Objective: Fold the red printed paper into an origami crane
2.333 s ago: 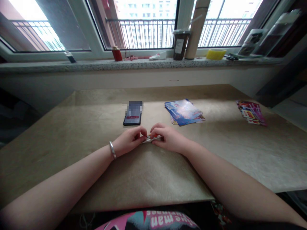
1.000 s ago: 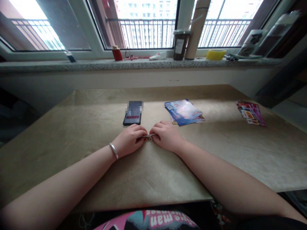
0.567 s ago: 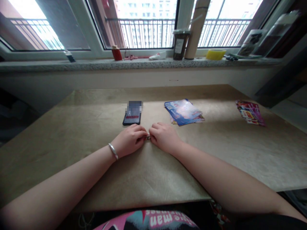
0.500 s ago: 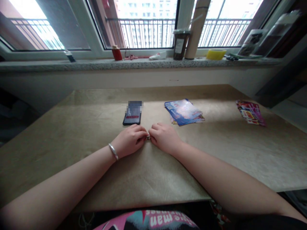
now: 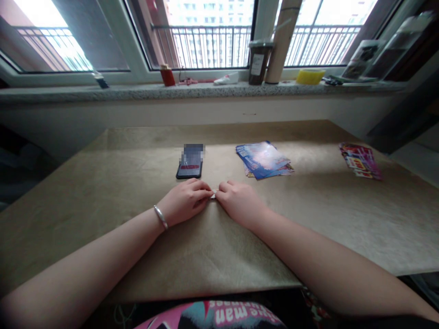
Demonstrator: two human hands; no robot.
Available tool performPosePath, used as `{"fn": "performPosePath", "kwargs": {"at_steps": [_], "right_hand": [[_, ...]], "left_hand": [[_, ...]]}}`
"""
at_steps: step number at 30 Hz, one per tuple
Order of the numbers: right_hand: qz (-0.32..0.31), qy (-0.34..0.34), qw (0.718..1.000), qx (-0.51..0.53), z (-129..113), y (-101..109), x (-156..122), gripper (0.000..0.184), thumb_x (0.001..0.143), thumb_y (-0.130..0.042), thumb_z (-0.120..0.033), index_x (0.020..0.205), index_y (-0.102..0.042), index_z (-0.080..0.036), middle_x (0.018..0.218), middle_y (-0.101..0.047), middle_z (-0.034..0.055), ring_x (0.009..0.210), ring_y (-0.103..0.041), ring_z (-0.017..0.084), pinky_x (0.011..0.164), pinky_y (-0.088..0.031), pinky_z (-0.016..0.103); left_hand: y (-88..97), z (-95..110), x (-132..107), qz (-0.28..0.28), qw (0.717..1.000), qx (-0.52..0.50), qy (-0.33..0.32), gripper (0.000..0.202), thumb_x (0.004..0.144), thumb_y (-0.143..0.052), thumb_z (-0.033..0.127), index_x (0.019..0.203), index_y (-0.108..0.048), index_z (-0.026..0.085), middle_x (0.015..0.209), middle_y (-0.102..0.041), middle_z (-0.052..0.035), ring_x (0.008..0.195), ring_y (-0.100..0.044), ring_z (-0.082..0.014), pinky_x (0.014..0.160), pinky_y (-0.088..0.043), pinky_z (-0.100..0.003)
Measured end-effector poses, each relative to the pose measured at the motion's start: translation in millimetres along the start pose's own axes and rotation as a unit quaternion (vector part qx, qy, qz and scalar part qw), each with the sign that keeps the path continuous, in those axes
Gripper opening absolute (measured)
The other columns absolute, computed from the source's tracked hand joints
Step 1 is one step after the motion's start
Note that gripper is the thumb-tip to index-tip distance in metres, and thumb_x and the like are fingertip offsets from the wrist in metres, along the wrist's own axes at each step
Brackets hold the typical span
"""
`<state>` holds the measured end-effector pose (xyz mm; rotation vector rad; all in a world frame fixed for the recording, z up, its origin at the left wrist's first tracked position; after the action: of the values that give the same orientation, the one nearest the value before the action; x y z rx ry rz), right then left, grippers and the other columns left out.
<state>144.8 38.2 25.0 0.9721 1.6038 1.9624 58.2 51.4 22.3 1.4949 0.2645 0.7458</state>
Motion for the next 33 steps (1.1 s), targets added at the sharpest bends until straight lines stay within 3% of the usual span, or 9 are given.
{"fn": "performPosePath", "kwargs": {"at_steps": [9, 15, 22, 28, 33], "right_hand": [[0.023, -0.025, 0.999, -0.013, 12.5, -0.5, 4.5, 0.021, 0.091, -0.044, -0.026, 0.086, -0.064, -0.019, 0.088, -0.065, 0.0038, 0.08, -0.055, 0.016, 0.061, -0.031, 0.027], [0.016, -0.041, 0.999, 0.006, 21.6, -1.5, 5.6, 0.022, 0.09, -0.046, -0.028, 0.085, -0.066, -0.02, 0.087, -0.067, 0.0026, 0.077, -0.058, 0.015, 0.06, -0.033, 0.027], [-0.001, -0.049, 0.999, 0.018, 20.1, -0.5, 2.8, 0.024, 0.09, -0.046, -0.026, 0.085, -0.068, -0.022, 0.09, -0.068, 0.0022, 0.08, -0.06, 0.015, 0.063, -0.036, 0.025], [0.01, -0.093, 0.995, 0.028, 39.4, -0.7, 2.0, 0.019, 0.086, -0.051, -0.027, 0.082, -0.068, -0.02, 0.088, -0.069, 0.0035, 0.08, -0.061, 0.017, 0.066, -0.04, 0.026], [0.016, -0.069, 0.993, 0.093, 50.5, -6.4, -0.4, 0.017, 0.083, -0.053, -0.021, 0.09, -0.069, -0.022, 0.095, -0.068, 0.003, 0.086, -0.061, 0.016, 0.075, -0.044, 0.026]], "left_hand": [[2.5, 1.5, -0.9, 0.001, 1.0, 0.004, -0.006, 0.02, 0.086, -0.048, 0.027, 0.087, -0.065, 0.016, 0.085, -0.059, -0.0068, 0.08, -0.053, -0.0168, 0.075, -0.048, -0.031], [3.4, 5.6, -0.8, 0.008, 1.0, -0.014, -0.025, 0.022, 0.089, -0.042, 0.021, 0.089, -0.063, 0.016, 0.097, -0.064, -0.0065, 0.089, -0.056, -0.0166, 0.081, -0.048, -0.031], [0.2, 5.7, -0.9, 0.0, 0.999, -0.001, -0.033, 0.018, 0.087, -0.045, 0.018, 0.093, -0.062, 0.016, 0.106, -0.064, -0.0051, 0.094, -0.056, -0.0181, 0.084, -0.049, -0.033], [-1.4, 6.1, -1.5, -0.009, 0.999, 0.006, -0.03, 0.027, 0.088, -0.048, 0.026, 0.113, -0.057, 0.019, 0.111, -0.062, -0.0044, 0.096, -0.055, -0.019, 0.085, -0.047, -0.035], [-0.8, 9.8, -1.5, -0.016, 0.999, 0.022, -0.034, 0.026, 0.088, -0.048, 0.025, 0.111, -0.057, 0.02, 0.111, -0.061, -0.0049, 0.096, -0.055, -0.0188, 0.083, -0.048, -0.034]]}}
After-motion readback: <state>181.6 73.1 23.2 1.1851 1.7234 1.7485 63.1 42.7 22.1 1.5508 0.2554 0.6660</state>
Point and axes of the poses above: each hand's wrist, its own x-axis towards the middle knuckle, its own y-axis out of the back of the hand, z = x × y, the point moved 8 cm from there along x, towards the middle knuckle
